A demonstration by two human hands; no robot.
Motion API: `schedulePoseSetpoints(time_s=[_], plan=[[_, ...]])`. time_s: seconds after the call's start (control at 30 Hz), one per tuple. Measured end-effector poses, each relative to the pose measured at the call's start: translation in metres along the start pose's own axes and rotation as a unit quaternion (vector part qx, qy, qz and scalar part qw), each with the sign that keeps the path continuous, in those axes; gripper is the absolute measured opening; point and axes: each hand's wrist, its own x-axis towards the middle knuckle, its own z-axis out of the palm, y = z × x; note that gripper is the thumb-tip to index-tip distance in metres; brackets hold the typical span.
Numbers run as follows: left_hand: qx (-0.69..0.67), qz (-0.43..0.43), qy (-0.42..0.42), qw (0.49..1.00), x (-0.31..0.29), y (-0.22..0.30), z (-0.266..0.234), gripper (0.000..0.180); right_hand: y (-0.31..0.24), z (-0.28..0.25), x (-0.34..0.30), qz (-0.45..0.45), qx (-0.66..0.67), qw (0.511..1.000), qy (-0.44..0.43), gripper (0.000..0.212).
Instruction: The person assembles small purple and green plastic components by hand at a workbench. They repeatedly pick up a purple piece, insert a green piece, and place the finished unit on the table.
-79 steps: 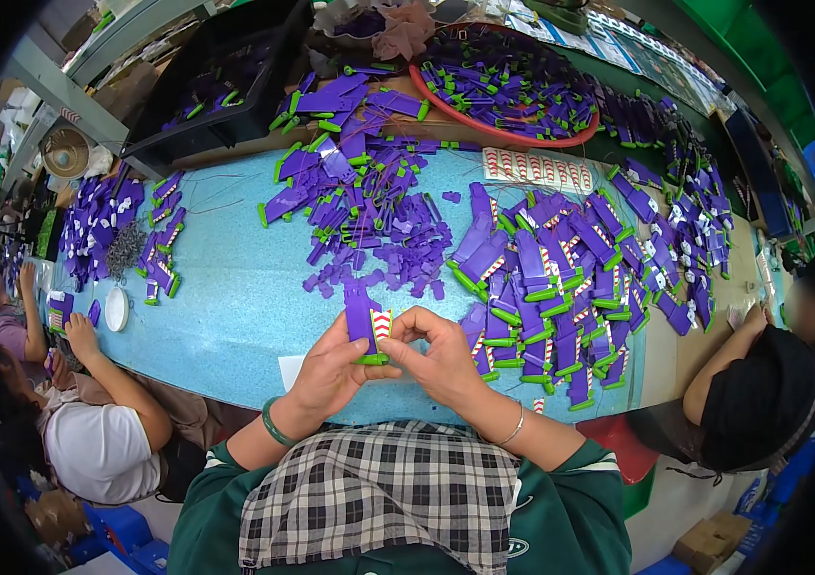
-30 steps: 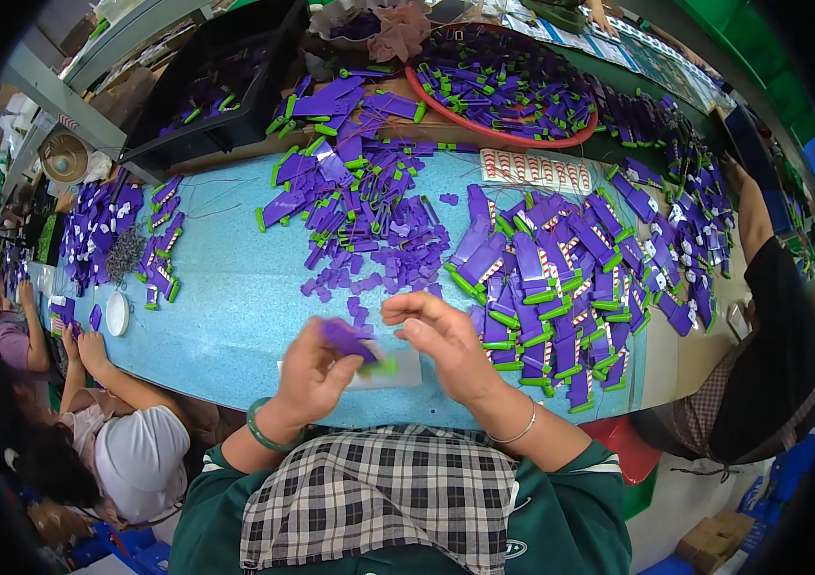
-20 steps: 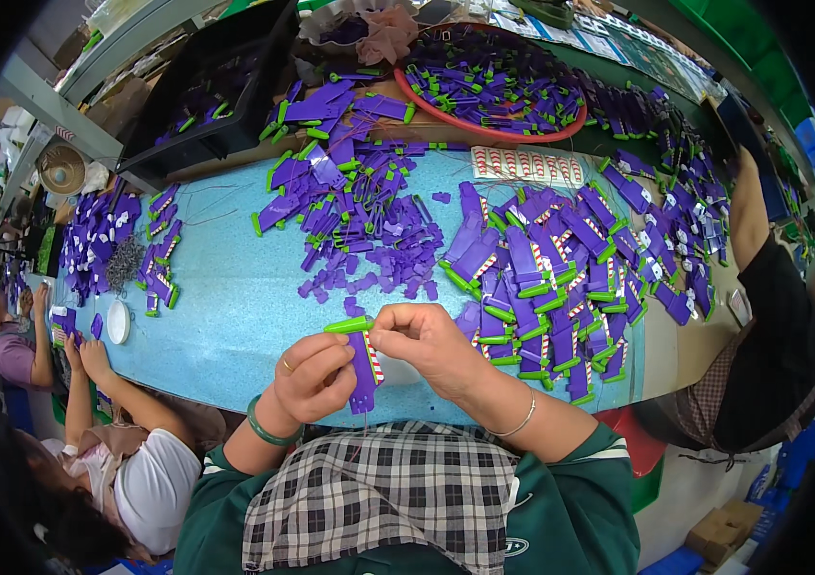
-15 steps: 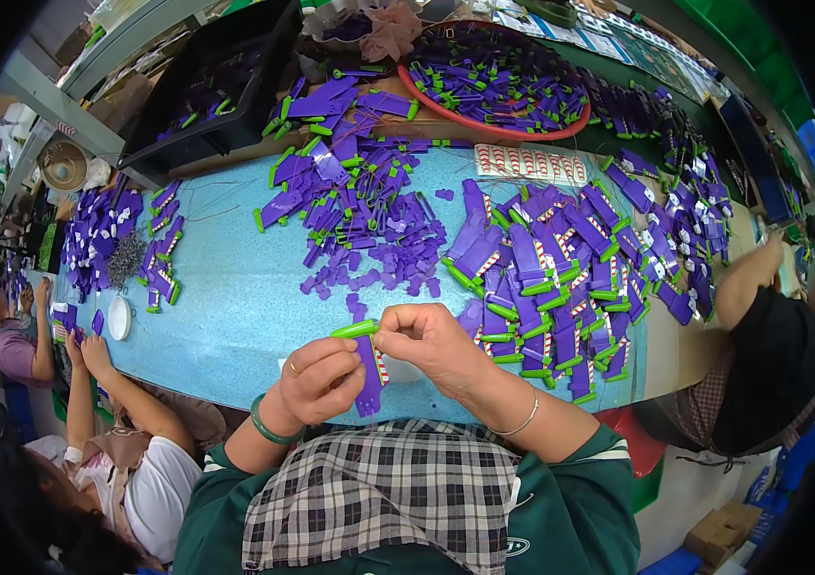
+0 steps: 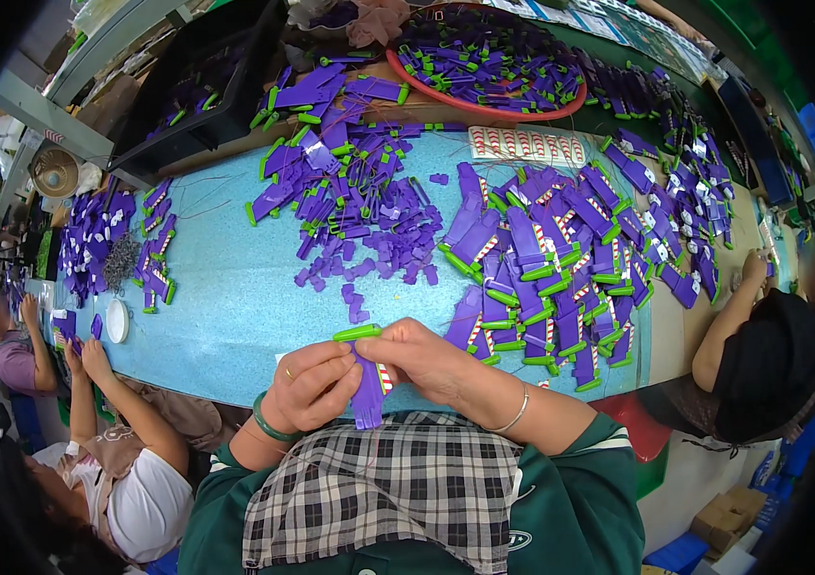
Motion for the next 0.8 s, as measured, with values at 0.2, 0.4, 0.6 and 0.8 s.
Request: schedulePoseSetpoints(time_s=[0.2,0.4,0.6,0.8], plan=[[0.008,-0.033,-0.013,0.999,-0.003,-0.005,0.004,0.025,0.004,-0.014,-0.021,0.010,-0.044,0.992,-0.120,0.036],[-0.216,-0.341,0.041,0.914,-0.008,-0.012,0.015,0.026,-0.005,-0.034,-0.017,-0.210,-0.263,0.942,-0.011,0.016],[-0.522,-0.594,-0.017,0.612,0.004,-0.010,0.007,0.025,-0.011,-0.031,-0.009,-0.193,-0.256,0.945,0.064,0.029],[-0.502,-0.589,-0.077,0.629,0.002,-0.008,0.011,0.025,-0.014,-0.033,-0.008,-0.152,-0.262,0.952,0.042,0.028]])
